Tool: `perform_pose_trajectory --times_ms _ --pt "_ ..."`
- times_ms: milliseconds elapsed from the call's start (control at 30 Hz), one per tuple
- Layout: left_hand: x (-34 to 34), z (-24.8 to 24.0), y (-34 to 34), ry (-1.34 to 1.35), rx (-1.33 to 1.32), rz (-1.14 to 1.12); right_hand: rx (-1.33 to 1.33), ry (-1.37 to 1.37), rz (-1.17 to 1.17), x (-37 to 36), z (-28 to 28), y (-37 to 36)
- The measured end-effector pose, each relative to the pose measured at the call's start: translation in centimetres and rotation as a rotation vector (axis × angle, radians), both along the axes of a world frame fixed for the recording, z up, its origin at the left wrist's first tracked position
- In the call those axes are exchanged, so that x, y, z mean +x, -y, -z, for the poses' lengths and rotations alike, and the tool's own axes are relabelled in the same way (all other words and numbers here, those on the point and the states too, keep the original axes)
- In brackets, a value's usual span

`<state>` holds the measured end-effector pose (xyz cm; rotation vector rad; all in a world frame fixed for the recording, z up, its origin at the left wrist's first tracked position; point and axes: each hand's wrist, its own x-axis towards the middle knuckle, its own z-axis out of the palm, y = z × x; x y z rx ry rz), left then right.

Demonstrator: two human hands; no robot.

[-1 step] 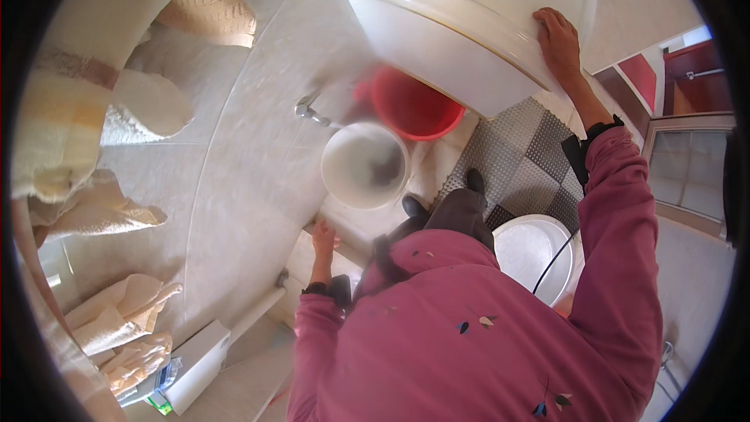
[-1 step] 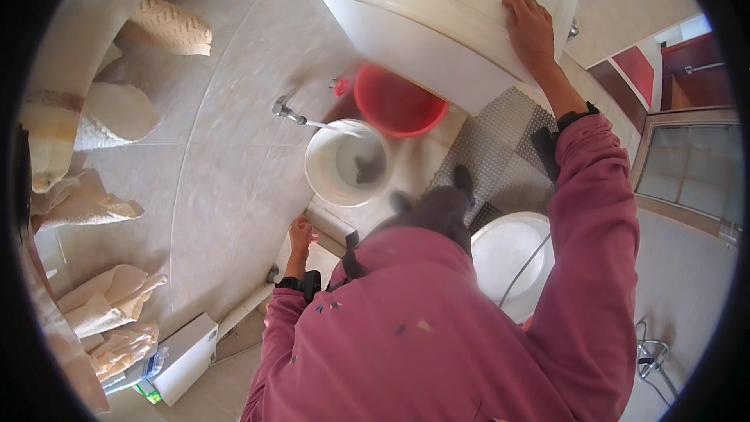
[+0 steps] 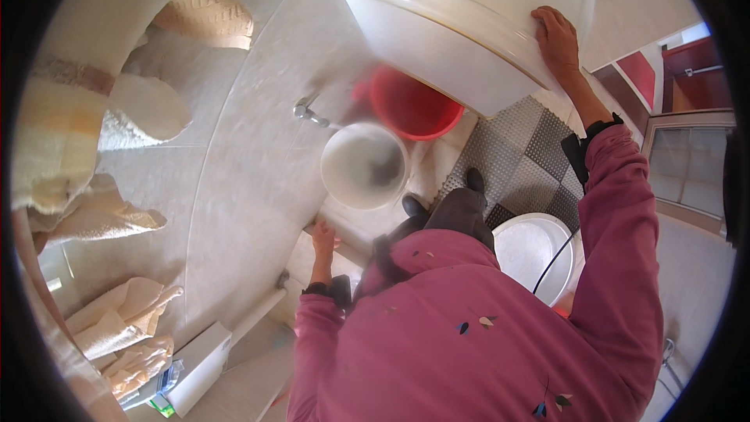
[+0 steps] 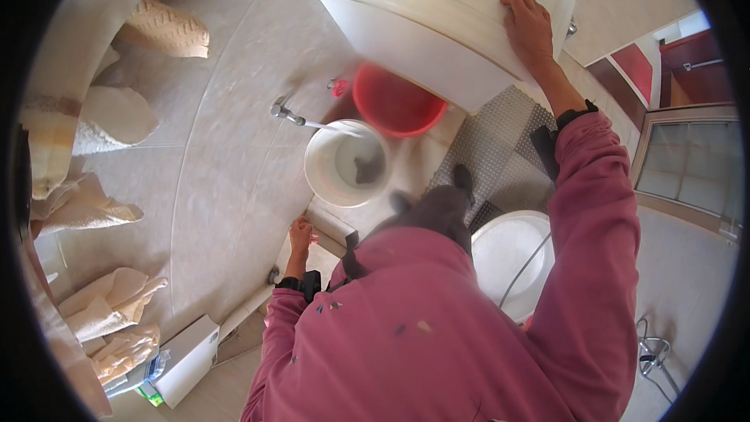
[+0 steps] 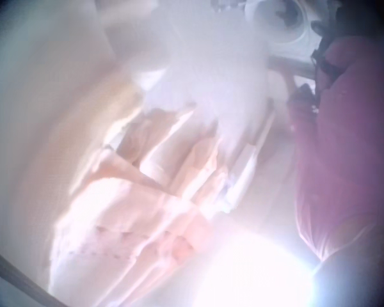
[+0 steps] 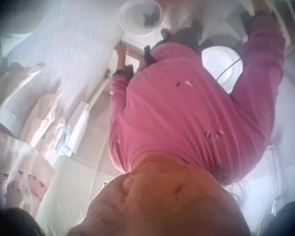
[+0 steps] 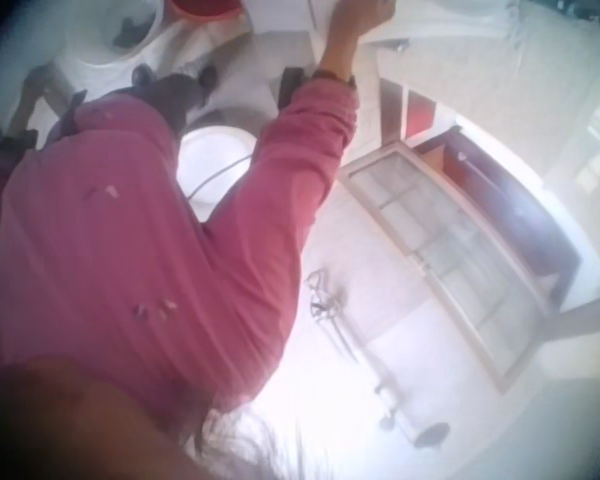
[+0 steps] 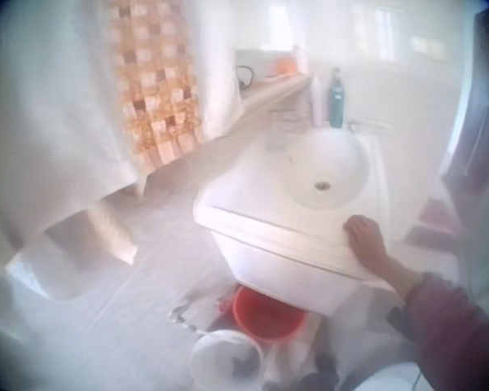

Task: The person rinses a bucket and a cloth under a faucet in a bathroom, then wipes the interior of the bucket with the cloth.

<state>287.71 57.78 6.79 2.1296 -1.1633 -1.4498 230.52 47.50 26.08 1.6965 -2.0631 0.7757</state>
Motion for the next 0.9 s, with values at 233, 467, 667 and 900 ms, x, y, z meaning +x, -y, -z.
perform_pose_trajectory --times_ms 233,467,667,900 --pt "-0.9 0.6 2.2 -0.073 0.012 0.050 0.040 -0.004 0.041 0.1 -0.1 0.0" --pt "-3.1 1.8 5.0 -0.092 0.091 0.177 0.018 -0.037 0.021 0.4 -0.3 -0.1" --pt "-5.6 1.5 6.6 -0.113 0.075 0.198 -0.002 -0.049 0.022 0.2 -0.3 -0.1" --pt "-6.6 0.3 6.8 -0.130 0.026 0.171 -0.026 -0.043 0.002 0.2 -0.2 -0.1"
